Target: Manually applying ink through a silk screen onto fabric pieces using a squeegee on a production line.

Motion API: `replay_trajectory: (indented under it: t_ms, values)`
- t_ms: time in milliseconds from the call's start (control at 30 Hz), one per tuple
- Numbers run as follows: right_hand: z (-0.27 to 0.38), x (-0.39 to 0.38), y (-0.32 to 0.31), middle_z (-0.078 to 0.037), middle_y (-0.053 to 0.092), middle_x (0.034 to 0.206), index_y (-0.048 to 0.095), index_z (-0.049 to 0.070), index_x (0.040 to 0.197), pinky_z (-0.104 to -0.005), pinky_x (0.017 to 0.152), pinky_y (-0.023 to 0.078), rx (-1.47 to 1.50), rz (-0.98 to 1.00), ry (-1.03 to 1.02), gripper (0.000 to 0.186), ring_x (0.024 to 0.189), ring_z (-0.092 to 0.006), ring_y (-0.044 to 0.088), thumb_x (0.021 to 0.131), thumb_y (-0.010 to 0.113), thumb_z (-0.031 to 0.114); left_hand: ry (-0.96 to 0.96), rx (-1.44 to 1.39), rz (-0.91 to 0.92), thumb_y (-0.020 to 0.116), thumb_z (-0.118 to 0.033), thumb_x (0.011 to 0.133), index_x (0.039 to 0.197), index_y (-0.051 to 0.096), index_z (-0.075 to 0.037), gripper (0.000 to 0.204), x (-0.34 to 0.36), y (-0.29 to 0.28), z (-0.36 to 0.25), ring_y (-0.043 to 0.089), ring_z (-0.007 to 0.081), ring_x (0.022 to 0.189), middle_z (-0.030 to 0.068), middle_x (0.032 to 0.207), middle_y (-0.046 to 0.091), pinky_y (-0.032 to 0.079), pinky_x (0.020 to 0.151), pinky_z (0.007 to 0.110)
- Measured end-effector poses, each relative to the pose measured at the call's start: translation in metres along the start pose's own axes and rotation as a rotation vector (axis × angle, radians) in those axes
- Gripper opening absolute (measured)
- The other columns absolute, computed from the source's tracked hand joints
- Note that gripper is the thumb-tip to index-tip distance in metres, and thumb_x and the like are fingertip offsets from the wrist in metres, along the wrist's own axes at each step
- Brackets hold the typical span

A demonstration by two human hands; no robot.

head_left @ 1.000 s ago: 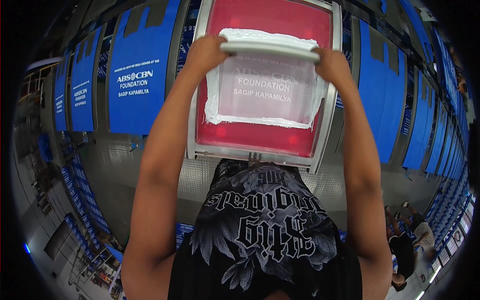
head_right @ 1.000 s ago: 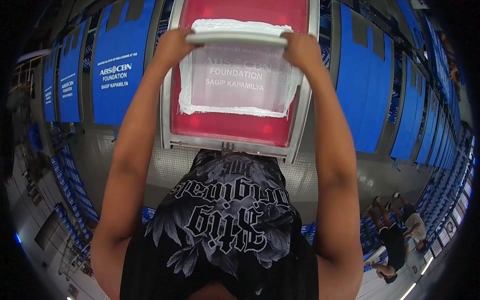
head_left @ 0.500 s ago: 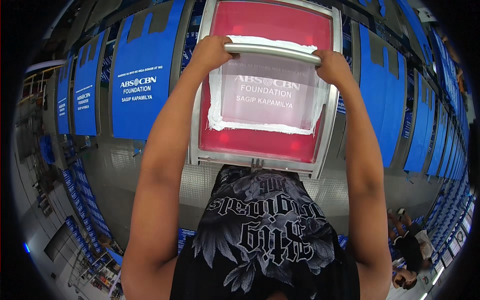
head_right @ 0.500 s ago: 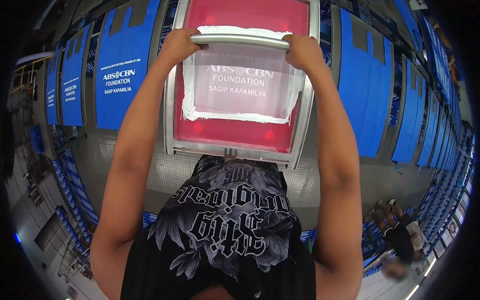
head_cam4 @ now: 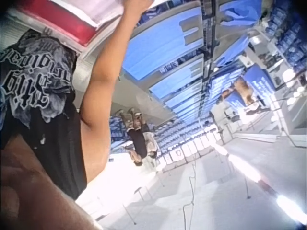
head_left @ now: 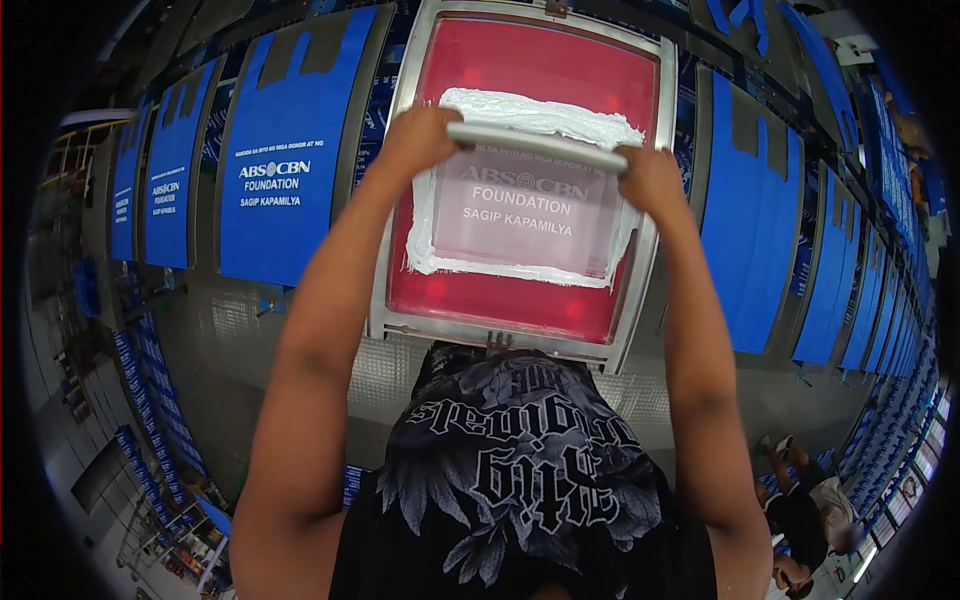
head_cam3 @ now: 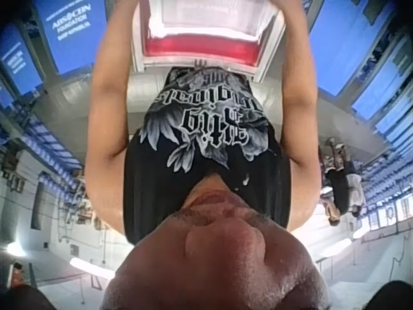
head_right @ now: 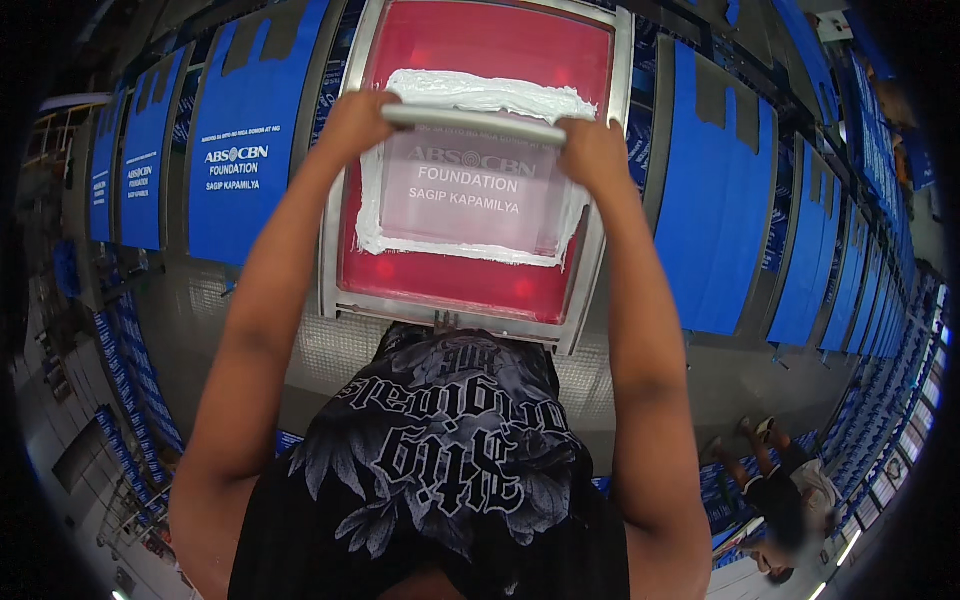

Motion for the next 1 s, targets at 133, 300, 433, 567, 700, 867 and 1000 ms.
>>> replay_trajectory:
  t_ms: [133, 300, 433, 567, 700, 867, 1000]
  values:
    - [-0.008, 0.046, -0.034, -0.017, 0.066, 0.092, 0.065, 0.011, 0.108, -0.0388, 0.079, 0.05, 0.155, 0.061, -0.056, 0.045, 0.087, -0.0317, 0.064, 0.064, 0.057, 0.008, -0.015, 0.051, 0.019, 0.078, -0.032, 0.065, 0.099, 0.067, -0.008, 0.044, 0.033, -0.028, 0.0, 0.063, 0.0324, 0.086, 0.015, 0.091, 0.066, 0.049, 0.077, 0.039]
    - [-0.019, 0.057, -0.076, -0.02, 0.066, 0.085, 0.064, 0.008, 0.109, -0.0363, 0.076, 0.052, 0.257, 0.067, -0.039, 0.048, 0.081, -0.0305, 0.066, 0.062, 0.056, 0.006, 0.204, 0.194, -0.73, 0.072, -0.035, 0.073, 0.118, 0.054, -0.004, 0.057, -0.034, -0.047, -0.029, 0.058, 0.0349, 0.098, 0.0184, 0.107, 0.06, 0.046, 0.083, 0.04]
    - [-0.025, 0.078, -0.057, -0.02, 0.066, 0.088, 0.063, 0.005, 0.111, -0.0354, 0.073, 0.053, 0.2, 0.178, -0.047, 0.049, 0.078, -0.0299, 0.067, 0.062, 0.058, 0.007, -0.258, -0.486, 0.355, 0.056, -0.047, 0.085, 0.089, 0.066, 0.001, 0.049, -0.18, 0.045, -0.036, 0.063, 0.0305, 0.082, 0.0202, 0.081, 0.064, 0.047, 0.073, 0.04]
    - [-0.017, 0.086, -0.043, -0.018, 0.065, 0.1, 0.062, 0.006, 0.111, -0.0373, 0.087, 0.047, 0.151, 0.169, -0.103, 0.055, 0.096, -0.0325, 0.062, 0.057, 0.069, 0.012, -0.565, -1.014, 0.695, 0.055, -0.052, 0.087, 0.08, 0.064, 0.0, 0.054, -0.291, 0.154, -0.045, 0.054, 0.0115, 0.059, 0.0032, 0.065, 0.059, 0.045, 0.057, 0.026]
    - [0.017, 0.094, -0.041, -0.019, 0.064, 0.102, 0.062, 0.007, 0.112, -0.038, 0.088, 0.046, 0.118, 0.042, -0.17, 0.052, 0.098, -0.0338, 0.06, 0.06, 0.061, 0.008, -0.468, -1.303, 0.525, 0.054, -0.048, 0.089, 0.079, 0.064, -0.001, 0.049, -0.301, 0.195, -0.054, 0.053, 0.0101, 0.059, 0.0014, 0.066, 0.058, 0.044, 0.057, 0.024]
    - [0.041, 0.068, -0.044, -0.016, 0.063, 0.106, 0.063, 0.014, 0.112, -0.0415, 0.087, 0.047, 0.1, -0.036, -0.136, 0.05, 0.1, -0.0324, 0.059, 0.063, 0.055, 0.006, -0.384, -1.273, 0.62, 0.052, -0.042, 0.092, 0.077, 0.063, -0.003, 0.043, -0.292, 0.161, -0.065, 0.05, 0.0073, 0.057, -0.0002, 0.064, 0.056, 0.041, 0.054, 0.021]
    - [0.089, -0.039, -0.038, -0.013, 0.064, 0.104, 0.063, 0.015, 0.11, -0.0407, 0.085, 0.047, 0.137, 0.115, -0.052, 0.048, 0.099, -0.0302, 0.06, 0.065, 0.055, 0.003, -0.347, -1.291, 0.588, 0.05, -0.042, 0.093, 0.077, 0.063, -0.002, 0.044, -0.292, 0.147, -0.073, 0.049, 0.0068, 0.053, 0.0003, 0.063, 0.055, 0.04, 0.05, 0.02]
Point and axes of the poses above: each hand's wrist, its own x-axis towards the middle knuckle, its own y-axis out of the palm, z = x × y, the point moved 2 cm from there along x, towards the middle knuckle
